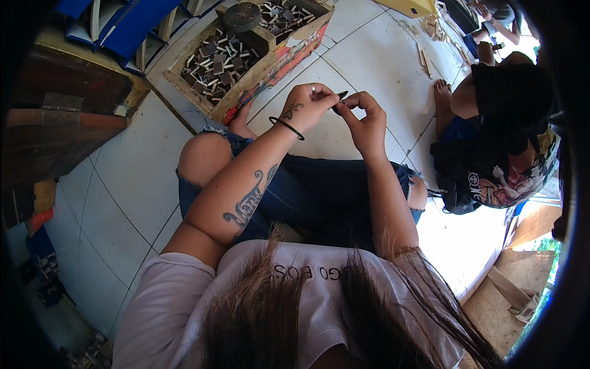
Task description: The person sits on the floor and repeatedly picks up small metal hardware pieces from a cardboard box. They manipulate the pieces with both hands, appearing to assemble or inspect them, then place them back into the box.
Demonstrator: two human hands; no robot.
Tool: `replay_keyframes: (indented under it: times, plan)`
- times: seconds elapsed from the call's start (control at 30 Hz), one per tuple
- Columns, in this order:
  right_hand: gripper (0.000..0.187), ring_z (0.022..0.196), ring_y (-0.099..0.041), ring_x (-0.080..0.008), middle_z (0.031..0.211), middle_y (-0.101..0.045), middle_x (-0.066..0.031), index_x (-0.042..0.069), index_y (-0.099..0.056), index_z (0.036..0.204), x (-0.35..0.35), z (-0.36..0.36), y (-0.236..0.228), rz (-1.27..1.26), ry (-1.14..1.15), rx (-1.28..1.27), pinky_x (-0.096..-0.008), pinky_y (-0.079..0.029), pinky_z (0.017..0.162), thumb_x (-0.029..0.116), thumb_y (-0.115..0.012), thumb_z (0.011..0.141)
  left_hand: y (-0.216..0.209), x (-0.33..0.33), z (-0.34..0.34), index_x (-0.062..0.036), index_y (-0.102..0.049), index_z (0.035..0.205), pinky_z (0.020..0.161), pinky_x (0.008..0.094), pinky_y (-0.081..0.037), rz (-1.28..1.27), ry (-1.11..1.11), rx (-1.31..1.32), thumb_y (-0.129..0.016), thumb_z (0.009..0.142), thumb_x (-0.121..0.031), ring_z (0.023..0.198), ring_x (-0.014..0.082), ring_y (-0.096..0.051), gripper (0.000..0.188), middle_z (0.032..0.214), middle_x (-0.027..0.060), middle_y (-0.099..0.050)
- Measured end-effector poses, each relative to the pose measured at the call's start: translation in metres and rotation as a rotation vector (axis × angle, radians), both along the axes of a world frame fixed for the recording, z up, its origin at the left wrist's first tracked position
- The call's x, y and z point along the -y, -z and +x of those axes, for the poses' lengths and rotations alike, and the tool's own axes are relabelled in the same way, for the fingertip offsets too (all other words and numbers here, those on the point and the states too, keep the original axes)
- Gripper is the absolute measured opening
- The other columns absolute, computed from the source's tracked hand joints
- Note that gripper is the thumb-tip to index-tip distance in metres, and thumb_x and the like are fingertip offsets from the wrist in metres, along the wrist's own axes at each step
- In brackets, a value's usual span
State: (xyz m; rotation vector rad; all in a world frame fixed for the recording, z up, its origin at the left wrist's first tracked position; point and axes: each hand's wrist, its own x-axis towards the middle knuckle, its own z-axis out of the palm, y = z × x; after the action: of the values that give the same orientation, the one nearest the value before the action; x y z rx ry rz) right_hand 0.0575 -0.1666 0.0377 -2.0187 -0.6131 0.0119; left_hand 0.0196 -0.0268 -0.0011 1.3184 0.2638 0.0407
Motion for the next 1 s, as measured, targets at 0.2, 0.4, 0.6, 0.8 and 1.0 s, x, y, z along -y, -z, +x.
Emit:
replay_keyframes:
  times: [0.2,0.4,0.6,0.8,1.0]
  plan:
    - [0.012,0.066,-0.057,-0.0167,0.068,-0.06,-0.0071,0.001,-0.059,0.07,-0.001,0.0,-0.001,-0.001,-0.011,0.072,-0.0275,-0.045,0.064,0.003,-0.071,0.069,-0.003,0.001,0.0,-0.0001,-0.064,0.081,0.064,0.0209,-0.046,-0.04,-0.009,-0.021,-0.063,0.081,-0.015,0.069,0.0077,-0.058,0.015,0.075,0.0045,-0.066]
    - [0.008,0.072,-0.059,-0.0123,0.073,-0.063,-0.0051,0.0,-0.062,0.078,0.002,0.002,0.002,0.101,-0.005,-0.179,-0.0251,-0.046,0.067,0.003,-0.068,0.074,-0.003,0.001,0.0,0.0002,-0.064,0.082,0.064,0.0219,-0.046,-0.055,-0.026,-0.074,-0.066,0.08,-0.017,0.068,0.0085,-0.058,0.017,0.075,0.0045,-0.065]
    - [0.011,0.079,-0.06,-0.0108,0.084,-0.065,-0.0057,-0.002,-0.063,0.089,0.005,0.005,0.008,0.376,-0.014,-0.597,-0.0232,-0.047,0.075,0.003,-0.064,0.08,-0.004,0.004,-0.001,0.0003,-0.064,0.086,0.063,0.0232,-0.046,0.076,-0.104,-0.002,-0.067,0.079,-0.018,0.065,0.0086,-0.057,0.02,0.075,0.0036,-0.064]
    - [0.012,0.078,-0.06,-0.0113,0.083,-0.065,-0.006,-0.003,-0.062,0.09,0.006,0.005,0.01,0.406,-0.004,-0.64,-0.0237,-0.047,0.075,0.001,-0.065,0.079,-0.011,0.002,-0.003,0.0002,-0.064,0.087,0.061,0.0233,-0.047,0.3,-0.106,0.002,-0.066,0.079,-0.017,0.067,0.0095,-0.06,0.019,0.075,0.0061,-0.065]
    - [0.011,0.072,-0.06,-0.011,0.079,-0.064,-0.006,-0.003,-0.061,0.086,0.005,0.004,0.008,0.327,0.029,-0.598,-0.0225,-0.048,0.07,0.001,-0.067,0.077,-0.013,-0.001,-0.002,0.0004,-0.065,0.085,0.061,0.024,-0.046,0.233,-0.026,-0.031,-0.065,0.08,-0.017,0.065,0.0106,-0.06,0.018,0.072,0.0071,-0.065]
